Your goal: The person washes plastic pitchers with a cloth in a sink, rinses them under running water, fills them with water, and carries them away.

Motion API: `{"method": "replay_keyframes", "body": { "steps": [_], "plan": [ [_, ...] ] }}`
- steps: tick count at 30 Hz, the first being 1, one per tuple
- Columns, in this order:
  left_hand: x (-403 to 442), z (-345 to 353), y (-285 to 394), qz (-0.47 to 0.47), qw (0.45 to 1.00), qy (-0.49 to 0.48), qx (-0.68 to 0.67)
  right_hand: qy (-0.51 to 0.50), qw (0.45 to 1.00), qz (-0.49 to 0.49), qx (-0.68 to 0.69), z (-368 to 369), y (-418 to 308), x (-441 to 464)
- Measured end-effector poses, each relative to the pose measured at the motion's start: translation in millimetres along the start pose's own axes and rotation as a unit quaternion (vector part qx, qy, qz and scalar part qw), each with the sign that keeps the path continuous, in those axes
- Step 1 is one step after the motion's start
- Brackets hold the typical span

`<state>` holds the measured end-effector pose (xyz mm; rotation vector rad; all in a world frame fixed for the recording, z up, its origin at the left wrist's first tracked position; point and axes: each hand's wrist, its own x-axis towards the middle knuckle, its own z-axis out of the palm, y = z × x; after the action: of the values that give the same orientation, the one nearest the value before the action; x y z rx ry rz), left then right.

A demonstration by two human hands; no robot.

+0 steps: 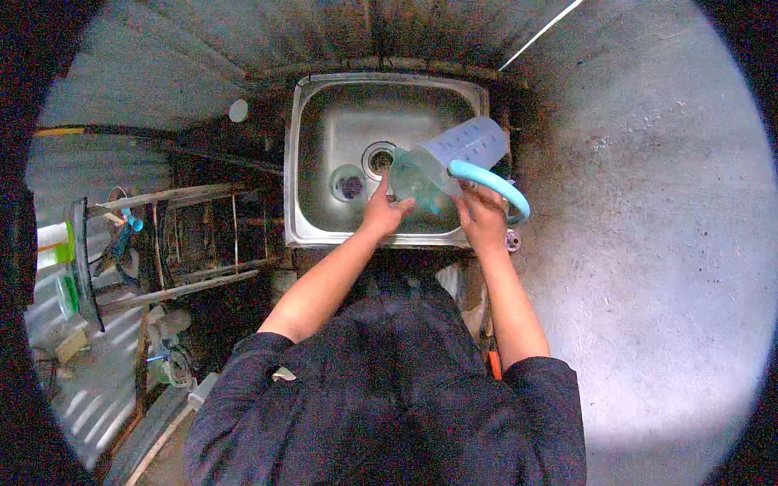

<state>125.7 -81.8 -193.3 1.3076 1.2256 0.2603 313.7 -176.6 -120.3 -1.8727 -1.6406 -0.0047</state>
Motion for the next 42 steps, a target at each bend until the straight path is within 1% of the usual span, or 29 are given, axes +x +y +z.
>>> {"method": "replay_keyframes", "body": {
  "steps": [3, 6, 9, 13, 16, 18, 19, 21, 22, 24, 27, 30, 31, 34, 37, 40, 42],
  "plan": [
    [-1.5, -0.3, 2.7, 0.007, 1.000, 0.011, 0.027, 0.002, 1.000, -0.003, 0.004, -0.1, -0.6, -0.2],
    [-0.4, 1.4, -1.2, 0.028, 0.999, 0.022, 0.011, 0.005, 1.000, -0.003, 0.006, 0.6, -0.2, -0.2],
    [-3.4, -2.9, 5.7, -0.004, 0.999, 0.004, 0.033, -0.004, 1.000, 0.004, -0.007, -1.4, -4.4, 2.1],
    [-5.0, -3.7, 6.2, 0.000, 1.000, 0.009, 0.026, -0.003, 1.000, -0.003, -0.016, -0.1, -4.0, 1.6],
    [-6.9, -3.5, 5.0, 0.006, 1.000, 0.009, 0.000, -0.045, 0.998, 0.050, -0.017, -0.6, -2.8, -3.7],
    [-6.7, -2.5, 4.7, 0.017, 1.000, 0.011, -0.014, -0.021, 0.999, 0.003, -0.029, 1.5, 1.6, -4.0],
    [-7.8, -2.5, 6.0, 0.007, 1.000, 0.015, -0.013, -0.009, 0.999, -0.020, -0.035, 2.2, 3.0, -3.9],
    [-11.7, -2.5, 8.7, -0.012, 1.000, 0.022, -0.009, -0.004, 0.999, -0.014, -0.031, 2.9, 2.7, -4.0],
    [-13.5, -0.8, 7.7, -0.049, 0.995, 0.005, -0.082, -0.002, 1.000, -0.011, -0.029, 3.1, 2.1, -4.2],
    [-16.8, 4.9, 3.2, -0.123, 0.966, -0.030, -0.226, 0.004, 1.000, -0.008, -0.028, 6.1, 3.5, -4.1],
    [-21.4, 21.5, -11.4, -0.205, 0.928, -0.061, -0.306, 0.013, 1.000, -0.006, -0.019, 2.7, -6.0, 4.1],
    [-22.8, 32.0, -12.0, -0.219, 0.925, -0.143, -0.276, 0.000, 1.000, 0.015, -0.002, 7.2, -12.6, 4.7],
    [-23.1, 35.6, -10.3, -0.211, 0.924, -0.157, -0.276, 0.002, 1.000, 0.018, 0.011, 9.6, -13.4, 5.7],
    [-19.0, 42.3, -4.1, -0.248, 0.906, -0.154, -0.305, 0.001, 1.000, 0.010, 0.018, 11.6, -20.1, 11.5],
    [-15.0, 49.4, -3.0, -0.256, 0.902, -0.132, -0.322, -0.011, 1.000, -0.005, 0.010, 10.0, -24.8, 17.4],
    [-10.6, 55.4, -3.7, -0.255, 0.876, -0.163, -0.376, -0.025, 1.000, -0.012, 0.005, 11.3, -20.6, 19.9],
    [-9.2, 57.0, -3.0, -0.248, 0.875, -0.175, -0.377, -0.037, 0.999, -0.011, 0.011, 11.1, -15.1, 21.0]
  ]
}}
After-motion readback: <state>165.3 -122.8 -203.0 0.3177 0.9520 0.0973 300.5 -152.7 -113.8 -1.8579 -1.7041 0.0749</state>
